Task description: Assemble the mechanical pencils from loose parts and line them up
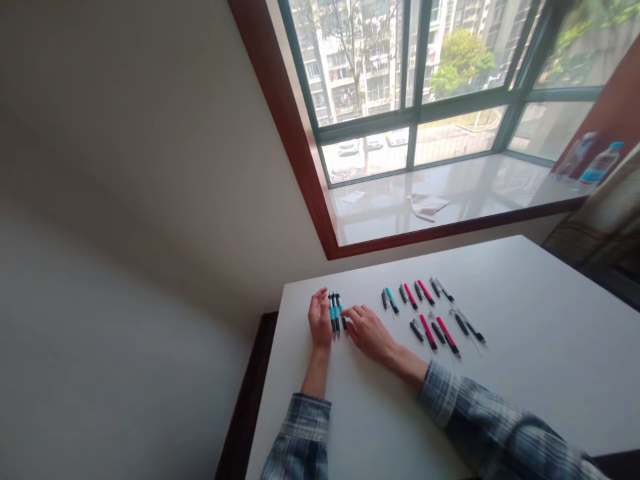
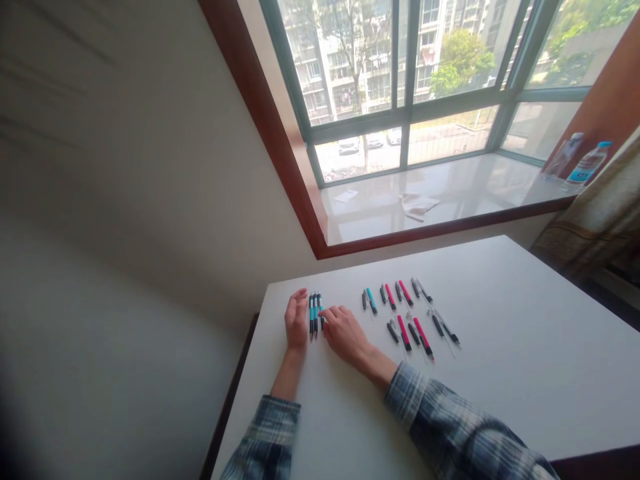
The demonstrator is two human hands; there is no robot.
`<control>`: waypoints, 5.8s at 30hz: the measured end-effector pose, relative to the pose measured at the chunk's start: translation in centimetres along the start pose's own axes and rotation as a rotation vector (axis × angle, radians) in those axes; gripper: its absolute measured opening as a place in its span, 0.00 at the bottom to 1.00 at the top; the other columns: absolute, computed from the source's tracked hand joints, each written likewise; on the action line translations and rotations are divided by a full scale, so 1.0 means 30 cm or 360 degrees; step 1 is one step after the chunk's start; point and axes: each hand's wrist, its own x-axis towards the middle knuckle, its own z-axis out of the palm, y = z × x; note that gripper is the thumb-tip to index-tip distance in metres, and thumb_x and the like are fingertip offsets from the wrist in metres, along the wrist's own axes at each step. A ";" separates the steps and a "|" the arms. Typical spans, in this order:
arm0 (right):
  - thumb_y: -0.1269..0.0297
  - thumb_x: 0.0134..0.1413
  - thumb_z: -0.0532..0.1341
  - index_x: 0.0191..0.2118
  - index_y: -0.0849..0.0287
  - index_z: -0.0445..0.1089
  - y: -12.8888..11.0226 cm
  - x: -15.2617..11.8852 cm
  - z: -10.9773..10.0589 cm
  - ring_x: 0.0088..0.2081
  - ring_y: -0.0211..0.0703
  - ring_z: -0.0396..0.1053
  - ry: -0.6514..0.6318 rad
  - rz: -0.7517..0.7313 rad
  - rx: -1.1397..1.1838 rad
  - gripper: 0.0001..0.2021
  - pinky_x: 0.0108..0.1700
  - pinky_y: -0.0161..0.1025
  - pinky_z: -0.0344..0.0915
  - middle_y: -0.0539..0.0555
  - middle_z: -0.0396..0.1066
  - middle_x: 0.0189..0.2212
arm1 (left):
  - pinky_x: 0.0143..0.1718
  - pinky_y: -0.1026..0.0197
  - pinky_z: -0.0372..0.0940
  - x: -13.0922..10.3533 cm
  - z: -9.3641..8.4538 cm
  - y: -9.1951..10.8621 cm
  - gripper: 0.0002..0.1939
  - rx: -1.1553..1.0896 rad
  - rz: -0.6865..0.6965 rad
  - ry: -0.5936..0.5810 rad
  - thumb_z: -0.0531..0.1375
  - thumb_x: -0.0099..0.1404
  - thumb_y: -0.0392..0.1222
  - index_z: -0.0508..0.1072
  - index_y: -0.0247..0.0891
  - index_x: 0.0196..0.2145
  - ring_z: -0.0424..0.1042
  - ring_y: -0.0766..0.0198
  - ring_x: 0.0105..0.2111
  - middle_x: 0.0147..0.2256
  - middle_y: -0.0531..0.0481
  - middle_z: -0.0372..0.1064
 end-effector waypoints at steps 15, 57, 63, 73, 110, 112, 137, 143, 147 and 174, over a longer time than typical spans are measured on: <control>0.71 0.60 0.67 0.38 0.56 0.83 0.351 0.171 -0.472 0.38 0.46 0.79 -0.0271 0.0008 -0.0169 0.06 0.43 0.36 0.68 0.53 0.83 0.35 | 0.51 0.54 0.71 -0.195 0.329 0.122 0.21 0.0850 0.0389 -0.0596 0.60 0.66 0.33 0.74 0.43 0.55 0.75 0.56 0.47 0.49 0.44 0.71; 0.72 0.59 0.64 0.38 0.57 0.82 0.395 0.149 -0.484 0.35 0.45 0.77 -0.0367 0.0051 -0.0199 0.08 0.39 0.35 0.66 0.54 0.82 0.33 | 0.40 0.59 0.70 -0.198 0.388 0.089 0.13 0.0540 0.0091 -0.0451 0.59 0.67 0.36 0.78 0.39 0.48 0.73 0.63 0.32 0.39 0.47 0.75; 0.71 0.57 0.65 0.38 0.57 0.82 0.343 0.146 -0.536 0.36 0.43 0.78 -0.0457 0.0038 0.0097 0.07 0.38 0.34 0.67 0.52 0.83 0.34 | 0.43 0.58 0.74 -0.188 0.379 0.079 0.10 0.0190 -0.0067 -0.0447 0.60 0.68 0.42 0.77 0.37 0.45 0.77 0.60 0.40 0.43 0.43 0.76; 0.66 0.59 0.65 0.40 0.56 0.82 0.336 0.147 -0.546 0.37 0.43 0.79 -0.0495 -0.0026 0.0287 0.07 0.40 0.34 0.70 0.52 0.83 0.36 | 0.47 0.57 0.72 -0.197 0.387 0.073 0.09 0.0125 -0.0067 -0.0507 0.60 0.70 0.47 0.73 0.40 0.44 0.78 0.59 0.42 0.40 0.46 0.78; 0.64 0.65 0.62 0.39 0.59 0.79 0.313 0.142 -0.556 0.34 0.43 0.74 -0.0642 0.0085 -0.0080 0.08 0.34 0.35 0.62 0.56 0.81 0.35 | 0.45 0.58 0.71 -0.197 0.397 0.085 0.08 0.0064 -0.0149 -0.0553 0.63 0.68 0.44 0.75 0.40 0.43 0.79 0.58 0.41 0.39 0.45 0.80; 0.66 0.62 0.63 0.41 0.59 0.79 0.315 0.142 -0.559 0.36 0.44 0.75 -0.0658 0.0043 -0.0024 0.07 0.37 0.35 0.64 0.56 0.81 0.36 | 0.46 0.58 0.71 -0.197 0.398 0.082 0.08 0.0025 -0.0171 -0.0549 0.63 0.68 0.44 0.75 0.39 0.43 0.80 0.57 0.41 0.38 0.45 0.80; 0.68 0.66 0.59 0.39 0.59 0.76 0.335 0.139 -0.530 0.35 0.43 0.73 -0.0793 -0.0003 -0.0272 0.08 0.35 0.35 0.57 0.55 0.79 0.33 | 0.42 0.59 0.70 -0.199 0.384 0.081 0.10 0.0115 -0.0109 -0.0595 0.64 0.68 0.48 0.76 0.40 0.42 0.78 0.58 0.38 0.38 0.45 0.80; 0.66 0.68 0.58 0.36 0.59 0.75 0.337 0.134 -0.515 0.34 0.43 0.72 -0.0773 -0.0023 -0.0424 0.10 0.32 0.36 0.52 0.56 0.78 0.32 | 0.41 0.59 0.69 -0.199 0.386 0.080 0.10 0.0143 -0.0103 -0.0577 0.65 0.67 0.48 0.75 0.40 0.41 0.78 0.58 0.37 0.37 0.46 0.80; 0.65 0.69 0.57 0.35 0.58 0.75 0.327 0.133 -0.507 0.34 0.44 0.72 -0.0764 0.0009 -0.0471 0.11 0.31 0.37 0.50 0.56 0.78 0.32 | 0.40 0.59 0.68 -0.199 0.383 0.086 0.09 0.0200 -0.0096 -0.0572 0.64 0.67 0.48 0.75 0.41 0.40 0.78 0.59 0.36 0.37 0.47 0.80; 0.55 0.39 0.79 0.61 0.61 0.67 0.422 0.112 -0.473 0.55 0.61 0.71 -0.0960 0.0170 -0.0447 0.42 0.53 0.45 0.67 0.62 0.76 0.49 | 0.42 0.58 0.62 -0.202 0.377 0.085 0.09 0.0912 0.0272 -0.0532 0.59 0.67 0.35 0.77 0.44 0.42 0.70 0.57 0.36 0.31 0.50 0.70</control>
